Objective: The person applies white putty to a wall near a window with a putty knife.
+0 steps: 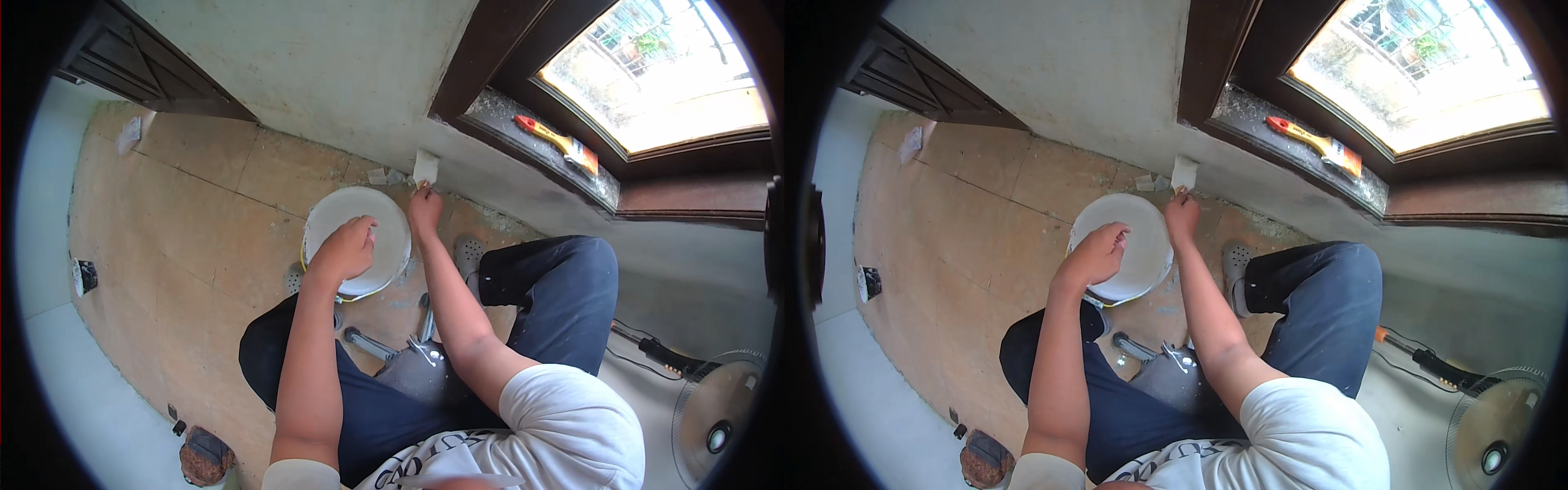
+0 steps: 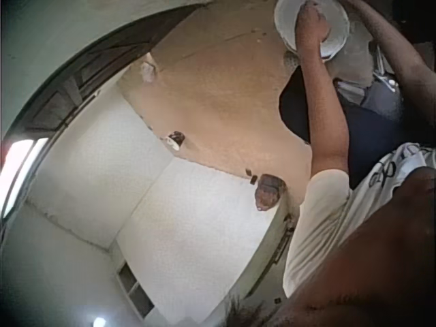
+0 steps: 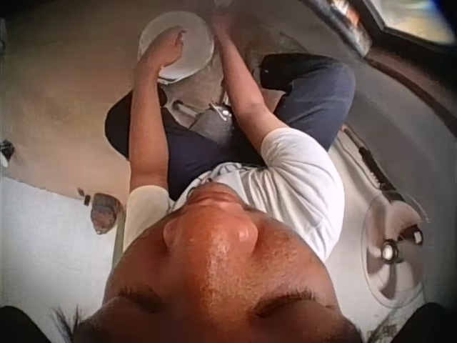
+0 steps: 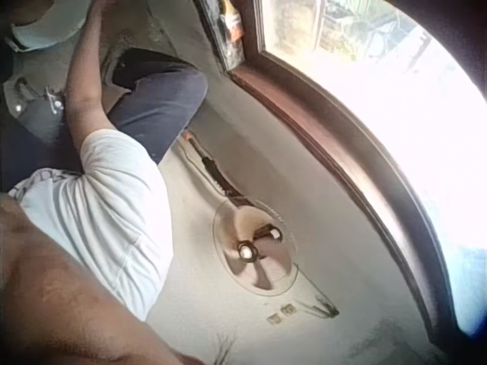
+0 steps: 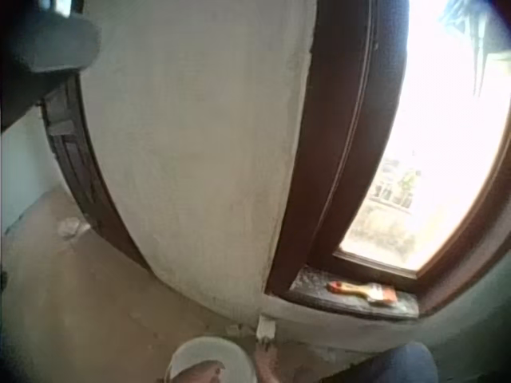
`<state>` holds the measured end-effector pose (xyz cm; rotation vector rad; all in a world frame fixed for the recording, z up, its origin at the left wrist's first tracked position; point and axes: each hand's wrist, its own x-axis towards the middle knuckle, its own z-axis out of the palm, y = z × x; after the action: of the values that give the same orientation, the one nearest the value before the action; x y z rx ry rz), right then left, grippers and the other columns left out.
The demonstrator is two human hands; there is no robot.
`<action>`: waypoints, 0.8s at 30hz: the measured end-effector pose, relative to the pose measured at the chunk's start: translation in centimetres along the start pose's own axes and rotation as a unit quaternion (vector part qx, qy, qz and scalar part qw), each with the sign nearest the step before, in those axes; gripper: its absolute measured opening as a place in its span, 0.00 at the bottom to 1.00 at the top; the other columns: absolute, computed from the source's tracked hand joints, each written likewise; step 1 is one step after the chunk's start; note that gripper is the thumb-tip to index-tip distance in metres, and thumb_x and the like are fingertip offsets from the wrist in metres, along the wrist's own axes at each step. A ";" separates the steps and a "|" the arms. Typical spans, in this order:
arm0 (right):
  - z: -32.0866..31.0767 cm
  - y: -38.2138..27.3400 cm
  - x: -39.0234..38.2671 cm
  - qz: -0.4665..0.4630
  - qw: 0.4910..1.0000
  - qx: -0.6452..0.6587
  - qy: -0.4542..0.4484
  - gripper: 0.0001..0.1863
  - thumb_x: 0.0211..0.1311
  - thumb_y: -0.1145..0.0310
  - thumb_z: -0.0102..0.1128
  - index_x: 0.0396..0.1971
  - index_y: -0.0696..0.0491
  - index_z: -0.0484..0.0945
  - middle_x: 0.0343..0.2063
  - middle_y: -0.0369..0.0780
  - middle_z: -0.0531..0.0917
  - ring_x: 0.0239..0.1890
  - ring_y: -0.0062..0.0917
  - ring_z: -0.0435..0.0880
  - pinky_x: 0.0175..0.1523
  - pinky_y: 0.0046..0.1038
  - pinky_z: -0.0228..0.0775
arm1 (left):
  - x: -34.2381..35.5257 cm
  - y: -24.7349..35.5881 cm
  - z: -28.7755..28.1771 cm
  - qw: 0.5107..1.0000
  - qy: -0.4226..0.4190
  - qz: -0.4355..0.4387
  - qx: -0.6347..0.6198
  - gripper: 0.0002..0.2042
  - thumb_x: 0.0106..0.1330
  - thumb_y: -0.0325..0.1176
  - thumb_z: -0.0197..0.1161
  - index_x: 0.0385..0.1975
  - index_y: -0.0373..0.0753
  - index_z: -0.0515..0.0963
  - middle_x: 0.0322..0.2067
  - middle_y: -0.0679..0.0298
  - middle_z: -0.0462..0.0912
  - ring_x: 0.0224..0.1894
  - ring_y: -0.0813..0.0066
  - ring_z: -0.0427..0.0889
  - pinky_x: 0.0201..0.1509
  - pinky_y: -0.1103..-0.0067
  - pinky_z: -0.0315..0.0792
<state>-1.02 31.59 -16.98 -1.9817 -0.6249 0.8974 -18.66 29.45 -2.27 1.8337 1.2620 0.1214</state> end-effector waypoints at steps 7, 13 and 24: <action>-0.6 5.6 -1.7 0.012 0.987 -0.161 -0.020 0.26 0.70 0.57 0.36 0.34 0.65 0.78 0.34 0.59 0.80 0.43 0.54 0.78 0.45 0.46 0.68 | -0.3 1.2 -1.9 0.999 0.013 -0.021 -0.023 0.14 0.66 0.28 0.51 0.49 0.33 0.72 0.43 0.49 0.78 0.46 0.55 0.78 0.51 0.70 0.71; 0.1 3.9 -4.8 0.032 0.980 -0.193 -0.048 0.26 0.70 0.56 0.36 0.38 0.65 0.78 0.37 0.58 0.80 0.45 0.53 0.78 0.48 0.44 0.69 | -1.4 0.8 -2.7 0.999 0.018 -0.038 -0.025 0.14 0.66 0.29 0.51 0.50 0.34 0.72 0.44 0.50 0.79 0.46 0.57 0.78 0.51 0.71 0.71; 5.6 2.4 -4.8 0.037 0.986 -0.149 -0.064 0.27 0.69 0.55 0.37 0.37 0.65 0.78 0.36 0.57 0.81 0.43 0.52 0.79 0.45 0.41 0.69 | -1.9 -0.4 -3.1 0.999 0.039 -0.028 -0.022 0.15 0.66 0.28 0.51 0.51 0.33 0.72 0.43 0.49 0.79 0.45 0.58 0.79 0.50 0.71 0.71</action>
<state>-8.18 29.78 -19.45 -2.2379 -0.8001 1.0308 -21.42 29.81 0.06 1.7691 1.3543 0.1904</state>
